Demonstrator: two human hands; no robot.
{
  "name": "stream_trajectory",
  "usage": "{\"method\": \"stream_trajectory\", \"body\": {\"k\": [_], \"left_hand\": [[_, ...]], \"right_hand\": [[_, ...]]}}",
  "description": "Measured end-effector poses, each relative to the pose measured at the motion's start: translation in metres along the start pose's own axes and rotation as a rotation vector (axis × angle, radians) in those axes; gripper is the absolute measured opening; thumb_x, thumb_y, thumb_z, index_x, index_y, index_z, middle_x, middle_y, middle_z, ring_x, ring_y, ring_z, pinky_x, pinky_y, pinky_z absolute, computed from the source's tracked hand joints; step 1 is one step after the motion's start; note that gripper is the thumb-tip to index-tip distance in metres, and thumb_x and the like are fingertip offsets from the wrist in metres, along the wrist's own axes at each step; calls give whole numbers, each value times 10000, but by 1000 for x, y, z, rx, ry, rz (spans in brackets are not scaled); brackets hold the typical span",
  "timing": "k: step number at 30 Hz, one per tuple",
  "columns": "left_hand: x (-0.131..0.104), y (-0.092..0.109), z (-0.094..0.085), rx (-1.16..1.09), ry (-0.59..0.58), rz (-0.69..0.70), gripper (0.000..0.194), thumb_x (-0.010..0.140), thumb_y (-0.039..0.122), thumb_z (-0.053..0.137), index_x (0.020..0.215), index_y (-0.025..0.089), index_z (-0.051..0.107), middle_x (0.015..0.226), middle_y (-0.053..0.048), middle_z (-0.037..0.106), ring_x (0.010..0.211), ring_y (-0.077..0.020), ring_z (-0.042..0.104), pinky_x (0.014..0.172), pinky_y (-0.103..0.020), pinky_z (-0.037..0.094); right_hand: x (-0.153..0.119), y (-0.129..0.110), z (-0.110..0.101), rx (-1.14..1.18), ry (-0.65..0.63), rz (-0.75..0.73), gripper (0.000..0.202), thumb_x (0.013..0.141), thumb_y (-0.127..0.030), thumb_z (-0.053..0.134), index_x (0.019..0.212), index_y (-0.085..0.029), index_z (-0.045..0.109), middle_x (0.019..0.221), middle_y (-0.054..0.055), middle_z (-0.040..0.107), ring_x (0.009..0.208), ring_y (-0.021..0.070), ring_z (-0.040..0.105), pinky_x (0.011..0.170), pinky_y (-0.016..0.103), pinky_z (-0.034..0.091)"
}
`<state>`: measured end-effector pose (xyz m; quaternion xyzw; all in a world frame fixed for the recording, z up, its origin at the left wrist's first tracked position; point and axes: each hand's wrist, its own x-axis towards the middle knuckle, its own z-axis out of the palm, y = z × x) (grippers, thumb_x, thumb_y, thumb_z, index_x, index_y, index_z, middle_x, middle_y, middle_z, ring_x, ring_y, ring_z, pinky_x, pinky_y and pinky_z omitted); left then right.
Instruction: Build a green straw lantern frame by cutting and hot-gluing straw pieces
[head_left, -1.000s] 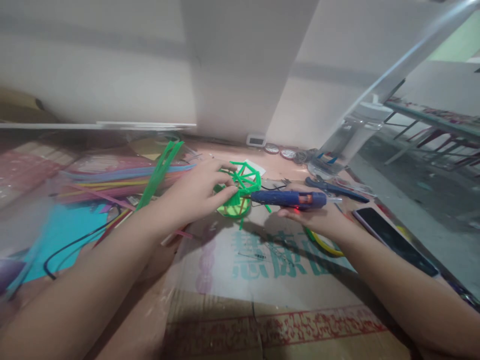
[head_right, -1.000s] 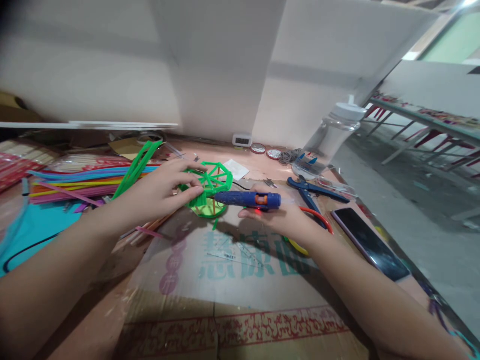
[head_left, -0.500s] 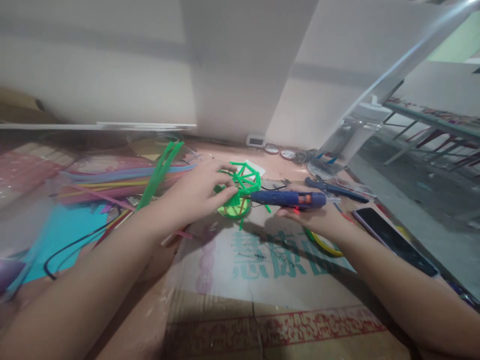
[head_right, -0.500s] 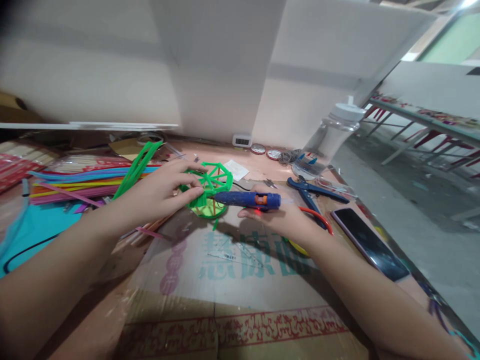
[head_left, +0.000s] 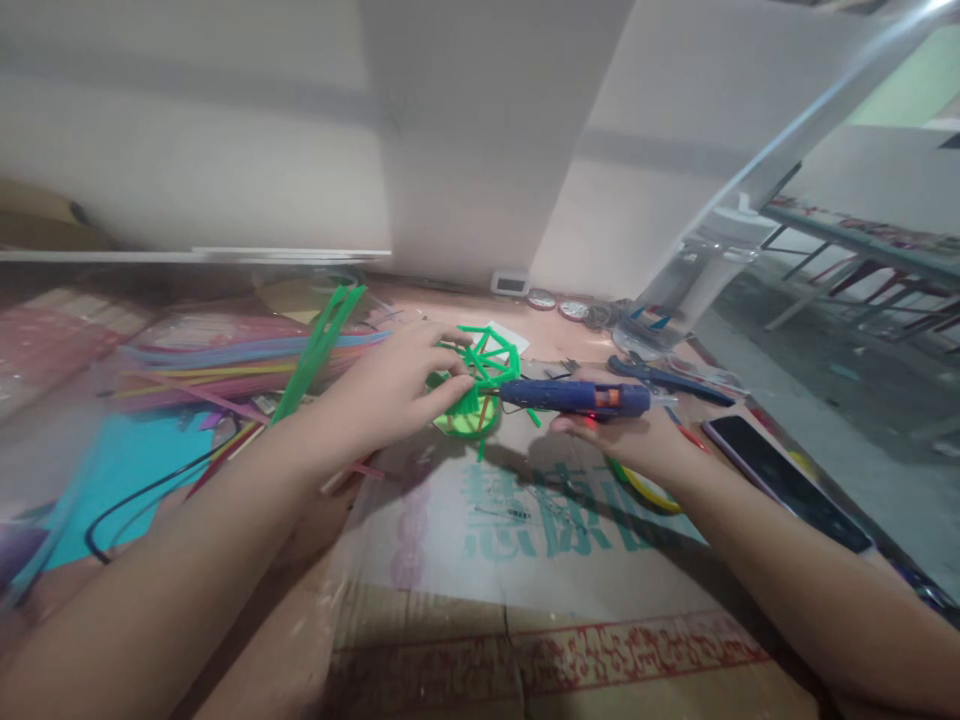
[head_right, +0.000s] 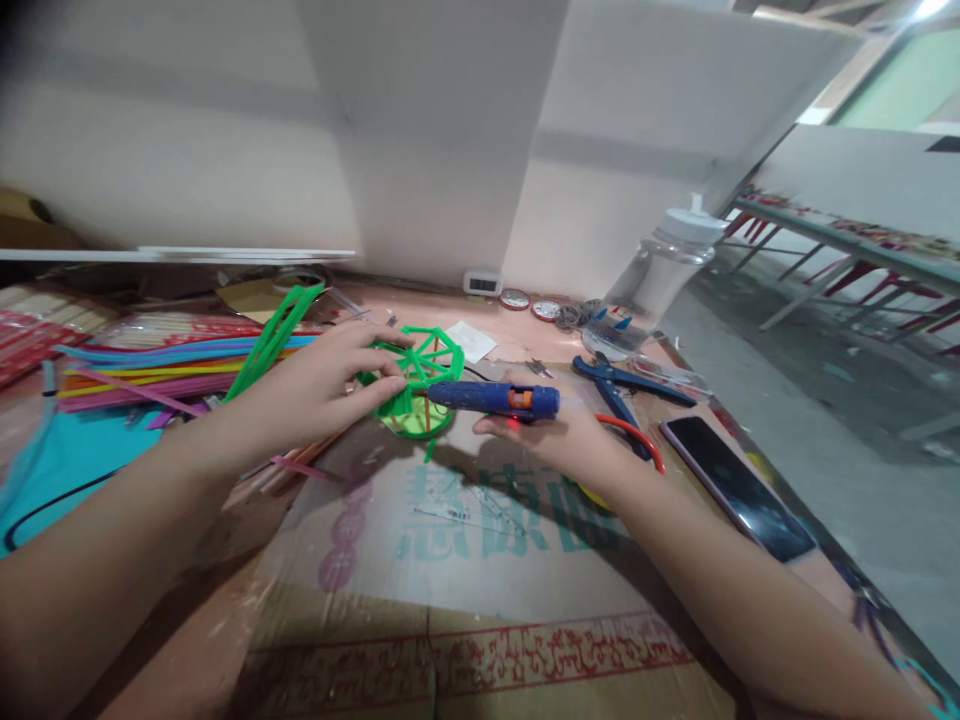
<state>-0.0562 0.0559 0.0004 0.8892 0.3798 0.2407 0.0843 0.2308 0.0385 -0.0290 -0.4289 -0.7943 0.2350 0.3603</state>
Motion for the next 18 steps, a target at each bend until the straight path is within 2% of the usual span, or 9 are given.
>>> {"method": "stream_trajectory", "body": {"k": [6,14,18], "left_hand": [[0,0,1,4,-2,-6,331,1012,354,509,858,177,742,1347,-141,666,1302,-311,588,1118,-518,445],[0,2,0,-12,7,9,337,1011,348,502,849,180,745,1329,-140,675,1286,-328,597,1113,-559,447],[1,1,1,-10,4,38,348,1018,343,489,872,177,758,1321,-140,682,1290,-324,597,1117,-539,452]], "right_hand": [[1,-3,-1,4,-4,20,521,775,-690,788,713,-229,552,653,-16,549,598,156,498,526,278,393],[2,-5,-1,31,-5,20,531,775,-696,784,705,-224,552,642,-20,547,583,147,490,521,272,384],[3,-8,-1,45,-7,34,534,772,-701,784,709,-223,554,636,-20,555,575,145,499,515,267,388]]}}
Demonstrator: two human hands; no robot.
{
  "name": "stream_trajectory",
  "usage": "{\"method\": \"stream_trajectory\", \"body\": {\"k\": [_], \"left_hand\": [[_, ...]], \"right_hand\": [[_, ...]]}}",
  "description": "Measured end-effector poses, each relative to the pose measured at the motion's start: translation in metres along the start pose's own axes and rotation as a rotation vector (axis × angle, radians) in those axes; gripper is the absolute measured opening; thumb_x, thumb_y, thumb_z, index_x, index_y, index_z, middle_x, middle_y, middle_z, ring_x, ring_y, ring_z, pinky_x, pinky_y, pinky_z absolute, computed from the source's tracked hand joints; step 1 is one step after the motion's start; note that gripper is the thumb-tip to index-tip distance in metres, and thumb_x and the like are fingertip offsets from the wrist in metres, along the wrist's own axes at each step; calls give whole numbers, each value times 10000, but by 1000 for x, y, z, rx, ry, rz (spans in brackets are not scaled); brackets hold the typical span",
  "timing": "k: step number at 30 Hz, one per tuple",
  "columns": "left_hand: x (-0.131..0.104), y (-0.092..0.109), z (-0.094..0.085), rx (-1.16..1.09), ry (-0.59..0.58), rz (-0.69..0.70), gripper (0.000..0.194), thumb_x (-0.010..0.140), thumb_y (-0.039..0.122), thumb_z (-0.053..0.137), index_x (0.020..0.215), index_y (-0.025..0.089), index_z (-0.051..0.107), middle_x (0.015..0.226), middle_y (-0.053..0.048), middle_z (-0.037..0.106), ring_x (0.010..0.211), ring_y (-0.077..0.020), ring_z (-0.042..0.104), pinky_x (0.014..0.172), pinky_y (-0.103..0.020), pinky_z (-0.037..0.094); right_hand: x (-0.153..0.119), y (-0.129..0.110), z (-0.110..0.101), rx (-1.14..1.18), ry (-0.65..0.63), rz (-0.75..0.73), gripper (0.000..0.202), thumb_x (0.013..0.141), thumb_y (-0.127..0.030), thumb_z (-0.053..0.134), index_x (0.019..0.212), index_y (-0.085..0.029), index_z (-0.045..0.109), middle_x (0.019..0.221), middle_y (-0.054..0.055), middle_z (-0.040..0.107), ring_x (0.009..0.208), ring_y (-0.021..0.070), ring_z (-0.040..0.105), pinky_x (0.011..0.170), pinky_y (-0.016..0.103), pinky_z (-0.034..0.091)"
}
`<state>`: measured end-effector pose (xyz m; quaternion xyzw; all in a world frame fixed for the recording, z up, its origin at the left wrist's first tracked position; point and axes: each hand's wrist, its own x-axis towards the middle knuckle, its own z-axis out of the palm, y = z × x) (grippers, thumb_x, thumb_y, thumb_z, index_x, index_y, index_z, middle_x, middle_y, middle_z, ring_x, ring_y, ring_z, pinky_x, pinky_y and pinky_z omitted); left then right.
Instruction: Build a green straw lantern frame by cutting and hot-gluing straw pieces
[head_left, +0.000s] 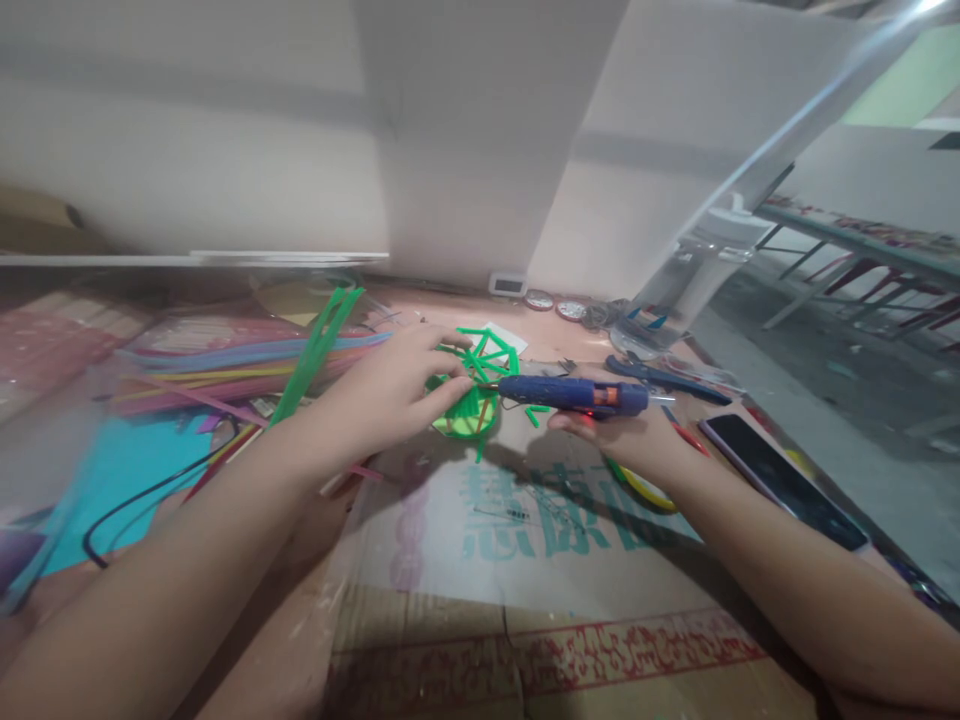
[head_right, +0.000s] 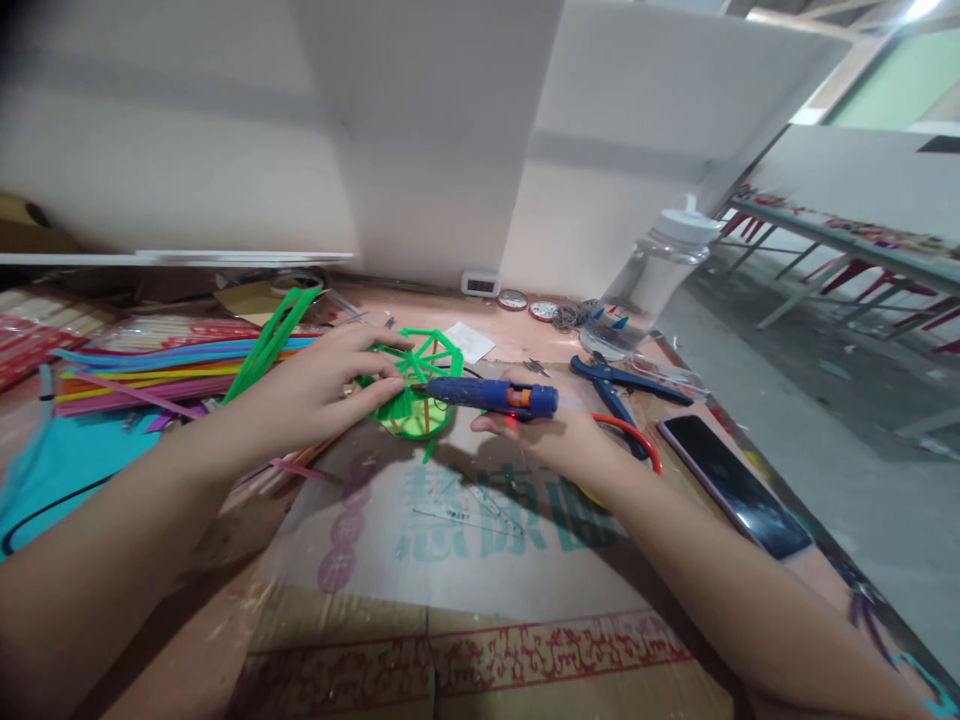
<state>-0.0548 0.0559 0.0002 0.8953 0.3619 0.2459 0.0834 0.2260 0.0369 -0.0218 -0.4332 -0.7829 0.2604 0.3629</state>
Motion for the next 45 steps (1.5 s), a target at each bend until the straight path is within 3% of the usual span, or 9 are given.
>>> {"method": "stream_trajectory", "body": {"k": [6,13,20,26,33,45], "left_hand": [[0,-2,0,22,-5,-4,354,1020,342,487,928,163,778,1321,-145,685,1290,-320,597,1107,-518,464],[-1,-1,-1,26,-11,-10,359,1019,348,483,907,169,773,1335,-141,683,1293,-320,598,1103,-522,466],[-1,-3,-1,14,-15,-17,366,1017,356,483,894,164,769,1334,-148,680,1293,-325,598,1113,-541,453],[0,-2,0,1,-11,-27,361,1018,362,486,845,181,746,1340,-134,676,1299,-310,592,1121,-525,448],[-1,-3,0,1,-13,-26,352,1030,363,481,925,177,760,1339,-135,667,1285,-310,593,1114,-530,455],[-2,-5,6,-27,32,5,334,1032,322,495,841,191,735,1269,-130,684,1276,-302,593,1085,-501,484]], "right_hand": [[-1,3,-1,-19,-9,3,559,762,-736,768,708,-222,553,657,-11,569,610,155,505,539,274,396],[-4,8,-3,-62,-29,-7,465,808,-648,786,745,-223,607,687,-2,598,635,167,532,558,283,410],[-3,-3,-6,-65,-40,-46,460,801,-596,814,692,-211,588,631,-25,550,594,141,487,537,269,353],[-5,0,-5,-42,-75,37,418,784,-564,838,735,-206,629,673,-10,608,632,156,538,563,269,388],[-6,4,-3,-51,-43,44,410,805,-570,817,745,-206,638,697,5,636,646,164,549,573,274,411],[-3,-15,-9,-105,-38,34,303,774,-442,840,717,-214,647,631,-21,612,568,144,520,506,250,348]]}}
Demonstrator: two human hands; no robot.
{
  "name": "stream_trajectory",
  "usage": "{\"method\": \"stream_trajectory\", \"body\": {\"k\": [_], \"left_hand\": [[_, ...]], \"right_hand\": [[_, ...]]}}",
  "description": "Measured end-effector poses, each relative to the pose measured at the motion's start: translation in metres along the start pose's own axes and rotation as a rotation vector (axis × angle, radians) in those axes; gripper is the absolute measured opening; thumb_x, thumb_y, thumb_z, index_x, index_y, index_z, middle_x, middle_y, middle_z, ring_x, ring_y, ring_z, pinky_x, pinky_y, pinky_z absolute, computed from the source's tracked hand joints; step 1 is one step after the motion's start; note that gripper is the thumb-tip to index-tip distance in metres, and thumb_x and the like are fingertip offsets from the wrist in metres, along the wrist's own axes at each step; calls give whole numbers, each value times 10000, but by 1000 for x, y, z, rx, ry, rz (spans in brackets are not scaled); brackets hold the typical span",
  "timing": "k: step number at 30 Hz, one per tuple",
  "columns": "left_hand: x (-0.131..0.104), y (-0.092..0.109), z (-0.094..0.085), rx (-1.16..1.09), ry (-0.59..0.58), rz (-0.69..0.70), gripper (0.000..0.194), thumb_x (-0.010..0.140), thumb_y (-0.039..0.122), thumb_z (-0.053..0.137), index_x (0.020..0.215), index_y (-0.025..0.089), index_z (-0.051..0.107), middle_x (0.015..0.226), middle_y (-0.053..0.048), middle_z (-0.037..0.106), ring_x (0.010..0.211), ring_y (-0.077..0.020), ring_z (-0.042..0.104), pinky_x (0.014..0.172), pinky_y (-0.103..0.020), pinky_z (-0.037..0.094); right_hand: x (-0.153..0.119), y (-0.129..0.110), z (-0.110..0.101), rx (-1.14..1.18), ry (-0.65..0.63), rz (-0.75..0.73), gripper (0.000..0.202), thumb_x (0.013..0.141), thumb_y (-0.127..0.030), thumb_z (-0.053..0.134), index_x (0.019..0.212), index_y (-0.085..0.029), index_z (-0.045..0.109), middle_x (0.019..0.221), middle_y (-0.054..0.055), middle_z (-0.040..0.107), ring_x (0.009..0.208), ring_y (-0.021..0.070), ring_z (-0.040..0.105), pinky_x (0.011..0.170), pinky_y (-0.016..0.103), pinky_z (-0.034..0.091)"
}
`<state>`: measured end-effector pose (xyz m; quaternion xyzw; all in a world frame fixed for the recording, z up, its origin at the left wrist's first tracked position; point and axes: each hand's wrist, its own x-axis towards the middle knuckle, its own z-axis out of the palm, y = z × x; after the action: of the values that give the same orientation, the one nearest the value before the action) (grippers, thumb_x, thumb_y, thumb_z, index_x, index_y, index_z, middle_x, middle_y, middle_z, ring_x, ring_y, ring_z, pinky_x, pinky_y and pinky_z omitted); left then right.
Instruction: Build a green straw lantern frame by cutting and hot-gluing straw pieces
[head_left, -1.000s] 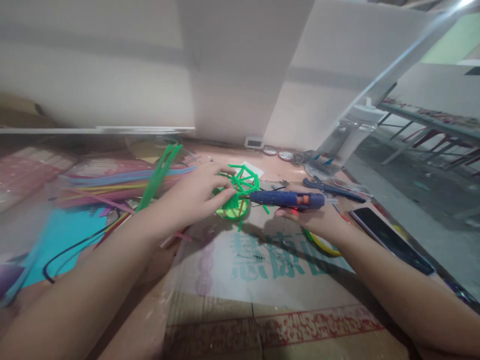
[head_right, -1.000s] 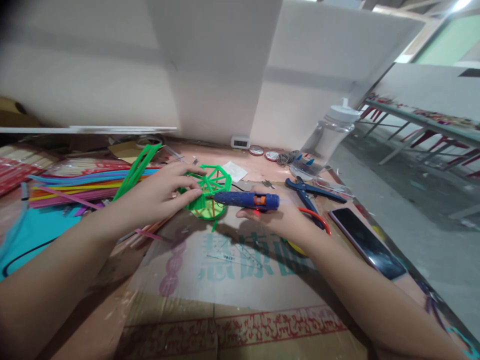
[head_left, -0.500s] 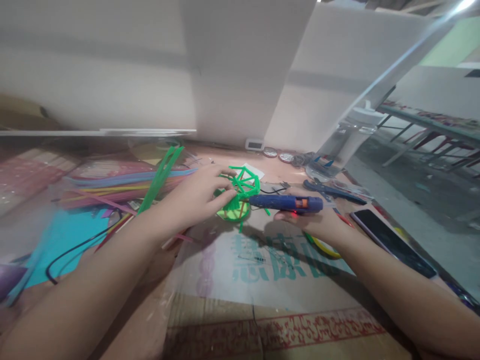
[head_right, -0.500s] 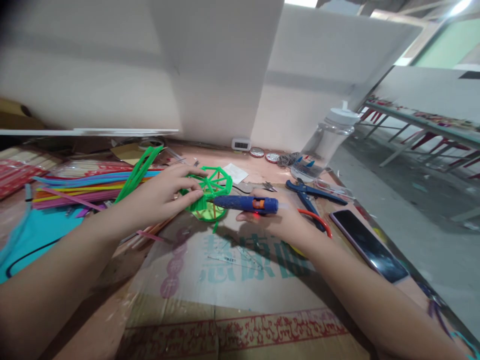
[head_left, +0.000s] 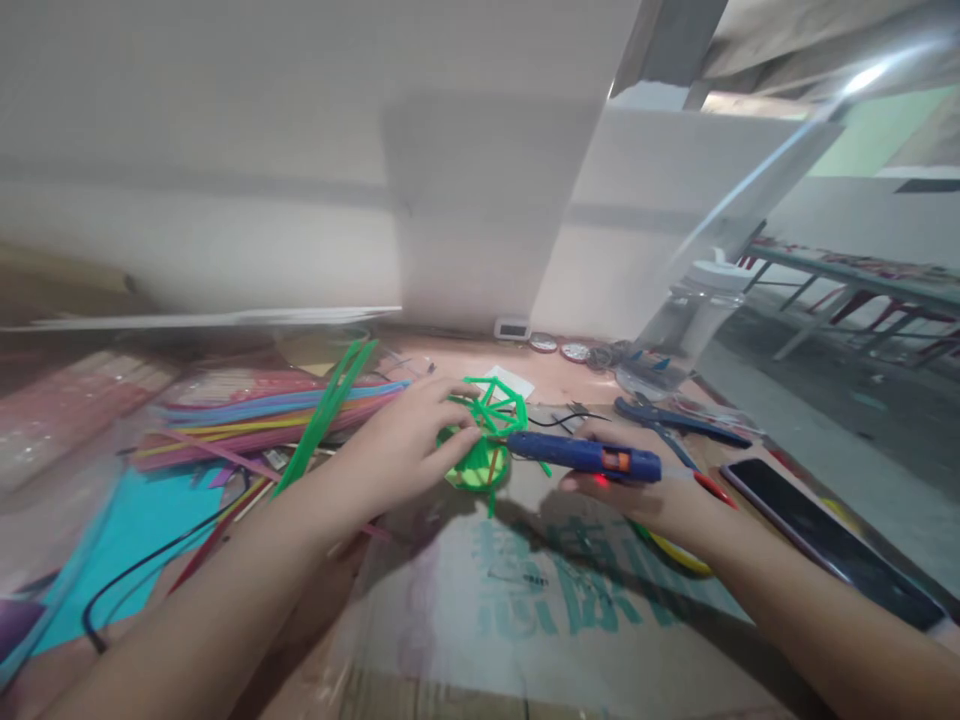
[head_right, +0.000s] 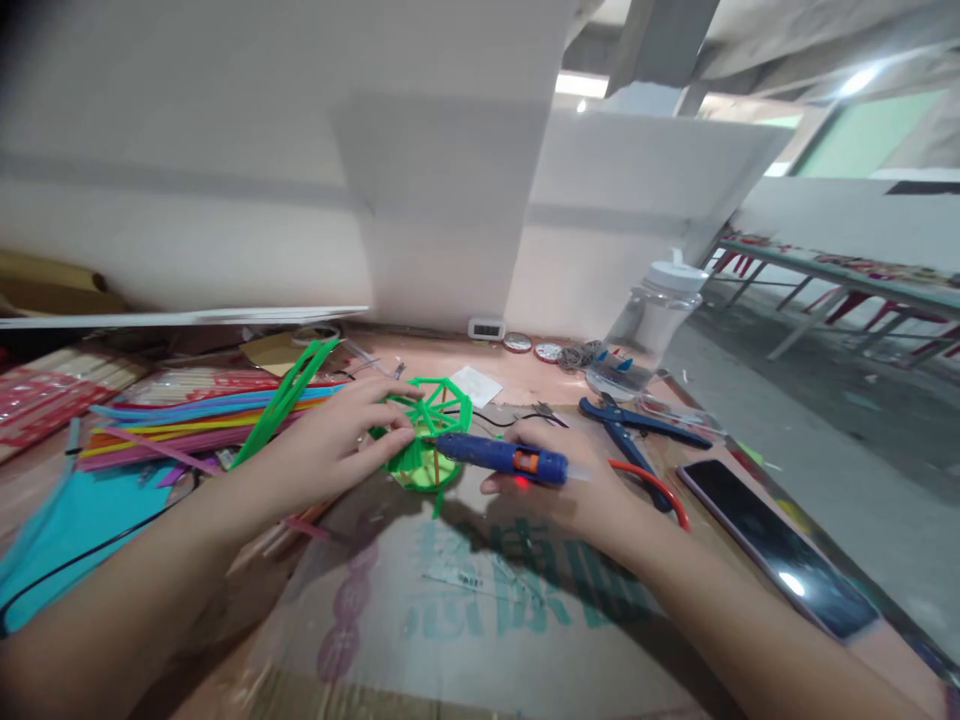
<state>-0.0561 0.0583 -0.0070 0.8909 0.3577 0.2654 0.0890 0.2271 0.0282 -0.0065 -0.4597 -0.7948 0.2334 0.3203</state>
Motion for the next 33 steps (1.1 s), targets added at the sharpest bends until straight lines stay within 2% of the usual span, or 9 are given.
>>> {"method": "stream_trajectory", "body": {"k": [4,11,20,24,27,30,33], "left_hand": [[0,1,0,3,9,8,343,1045,335,483,878,193,747,1266,-129,680,1275,-298,588,1075,-493,500],[-1,4,-2,16,-12,-7,333,1047,323,490,872,193,743,1274,-128,674,1278,-289,584,1079,-489,500],[-1,4,-3,14,-21,-2,353,1054,337,479,870,189,741,1283,-135,668,1276,-295,582,1074,-497,495],[-1,3,-2,13,-12,6,348,1051,338,482,887,188,749,1288,-137,670,1293,-298,576,1082,-505,498],[-2,1,-1,14,-3,6,341,1051,346,484,886,200,745,1282,-124,677,1287,-292,584,1083,-510,503],[-2,-1,0,17,7,5,335,1049,346,487,874,206,737,1279,-115,679,1298,-287,580,1100,-511,496],[-2,-2,1,2,3,7,321,1044,342,487,896,204,736,1282,-118,681,1284,-285,592,1095,-498,502]], "right_hand": [[-2,1,-2,3,-20,-27,335,768,-473,855,718,-211,651,642,-16,618,585,151,531,519,256,358],[-1,8,1,18,-36,-53,373,829,-529,803,734,-218,622,671,-3,628,601,167,559,525,271,413],[-6,11,-2,14,-24,-58,272,854,-498,784,855,-235,715,821,45,715,752,231,664,638,334,561],[-4,5,0,14,-51,-28,293,836,-502,795,800,-224,710,736,31,700,655,202,635,549,301,528],[-3,2,0,34,-9,-4,309,805,-496,814,744,-223,685,678,23,677,603,193,607,516,297,507],[-4,5,-11,77,57,28,321,829,-493,780,696,-224,665,668,31,676,605,193,614,540,303,522],[1,14,-32,119,69,54,319,910,-502,691,759,-221,691,712,39,705,627,186,632,597,307,544]]}}
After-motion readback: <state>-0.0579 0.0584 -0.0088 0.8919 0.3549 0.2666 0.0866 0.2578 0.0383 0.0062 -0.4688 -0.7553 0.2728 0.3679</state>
